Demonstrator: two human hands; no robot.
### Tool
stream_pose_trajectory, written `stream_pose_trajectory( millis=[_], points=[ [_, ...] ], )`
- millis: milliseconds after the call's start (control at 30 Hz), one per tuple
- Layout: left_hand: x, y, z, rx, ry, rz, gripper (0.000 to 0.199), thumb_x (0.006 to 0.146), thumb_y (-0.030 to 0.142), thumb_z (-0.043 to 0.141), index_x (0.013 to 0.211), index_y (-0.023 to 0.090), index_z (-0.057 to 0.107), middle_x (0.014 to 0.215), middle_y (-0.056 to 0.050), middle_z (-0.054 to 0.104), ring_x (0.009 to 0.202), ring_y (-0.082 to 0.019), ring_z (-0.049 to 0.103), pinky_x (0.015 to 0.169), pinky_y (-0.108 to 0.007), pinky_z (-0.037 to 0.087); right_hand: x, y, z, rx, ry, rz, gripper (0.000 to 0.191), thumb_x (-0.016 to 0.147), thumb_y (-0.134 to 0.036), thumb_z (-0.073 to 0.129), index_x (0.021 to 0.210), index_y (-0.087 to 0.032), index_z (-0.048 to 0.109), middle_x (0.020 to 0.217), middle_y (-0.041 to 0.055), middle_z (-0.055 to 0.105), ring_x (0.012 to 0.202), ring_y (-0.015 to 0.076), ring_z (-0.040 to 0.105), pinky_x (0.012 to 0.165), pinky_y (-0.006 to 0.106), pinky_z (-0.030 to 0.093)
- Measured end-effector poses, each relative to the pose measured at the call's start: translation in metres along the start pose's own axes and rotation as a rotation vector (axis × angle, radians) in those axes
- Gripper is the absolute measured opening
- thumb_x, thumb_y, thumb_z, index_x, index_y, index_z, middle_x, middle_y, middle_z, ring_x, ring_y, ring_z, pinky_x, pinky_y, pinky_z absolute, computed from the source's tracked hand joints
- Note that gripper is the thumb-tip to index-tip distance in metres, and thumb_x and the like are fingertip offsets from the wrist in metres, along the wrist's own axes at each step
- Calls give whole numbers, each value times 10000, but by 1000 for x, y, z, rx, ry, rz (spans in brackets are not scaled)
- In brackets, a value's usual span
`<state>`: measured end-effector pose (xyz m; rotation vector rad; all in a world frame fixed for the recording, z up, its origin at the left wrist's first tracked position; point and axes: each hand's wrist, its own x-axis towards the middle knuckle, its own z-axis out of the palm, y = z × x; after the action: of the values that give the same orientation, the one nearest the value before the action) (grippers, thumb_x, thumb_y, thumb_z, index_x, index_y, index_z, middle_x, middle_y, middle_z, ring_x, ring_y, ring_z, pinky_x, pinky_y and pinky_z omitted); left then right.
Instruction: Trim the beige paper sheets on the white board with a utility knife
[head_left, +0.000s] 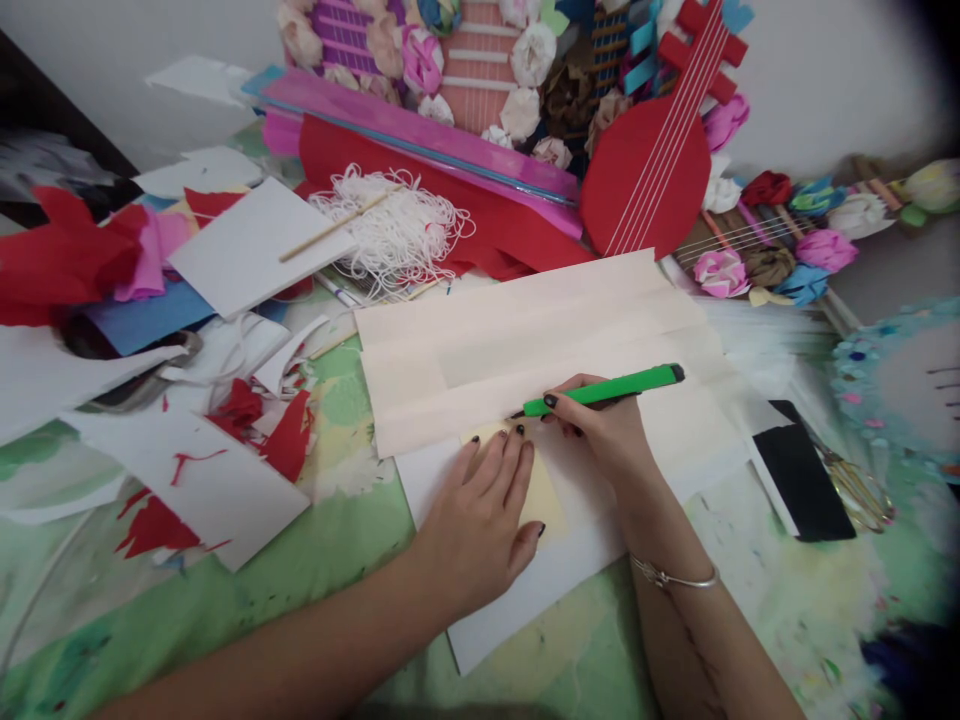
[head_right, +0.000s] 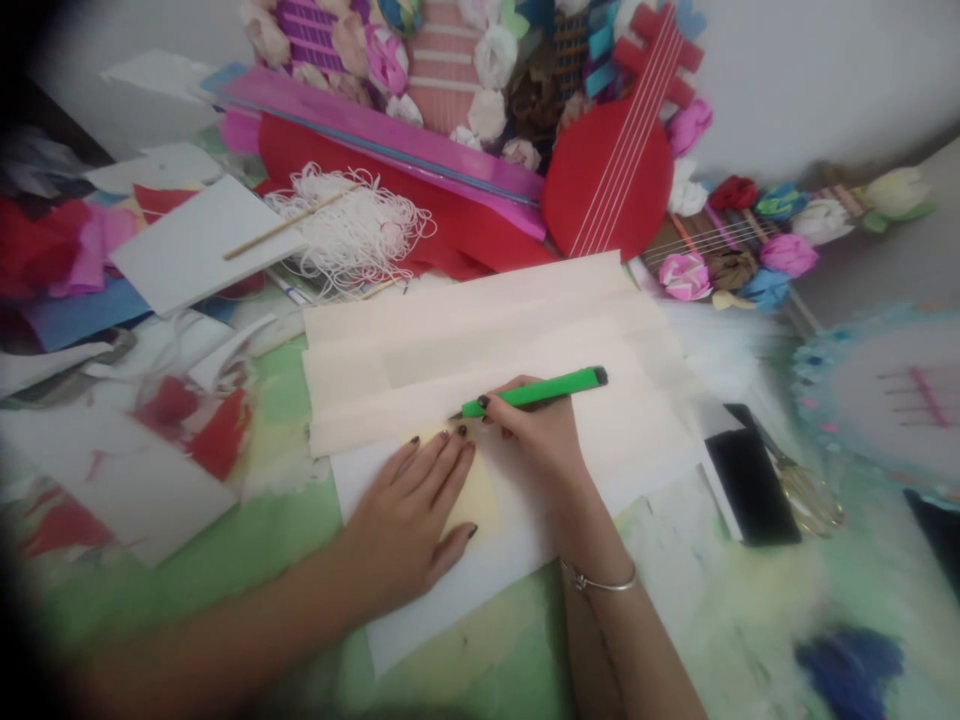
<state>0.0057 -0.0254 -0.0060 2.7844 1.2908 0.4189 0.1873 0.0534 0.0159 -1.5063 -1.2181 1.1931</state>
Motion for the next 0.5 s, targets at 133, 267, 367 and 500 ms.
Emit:
stream_pose_trajectory(
  millis=[133,267,367,500],
  points=[
    [0,0,1,-7,-1,-3,603,1001,416,311,1432,12,432,1483,-184,442,1349,-324,437,1097,-471,274,1,0,-1,5,8,0,115,720,-252,748,711,-161,678,555,7,639,489,100,487,483,244,349],
    [0,1,2,-4,-5,0,603,1002,419,312,1435,16,429,1488,-183,435,1354,-323,430,1101,-472,273,1,0,-1,-9,11,2,109,716,-251,743,714,-161,680,553,7,638,488,104,488,482,247,352],
    [0,0,1,-5,-14,0,602,1005,418,303,1434,16,430,1486,-184,437,1356,-324,429,1105,-474,267,0,-1,0,-26,24,8,114,711,-258,747,716,-165,682,552,2,633,501,108,498,495,247,366],
    [0,0,0,-6,-7,0,608,1001,427,316,1436,18,428,1489,-182,435,1355,-325,429,1101,-471,270,0,0,1,-14,19,15,149,700,-286,763,709,-165,676,555,2,634,498,107,491,488,245,359]
  ],
)
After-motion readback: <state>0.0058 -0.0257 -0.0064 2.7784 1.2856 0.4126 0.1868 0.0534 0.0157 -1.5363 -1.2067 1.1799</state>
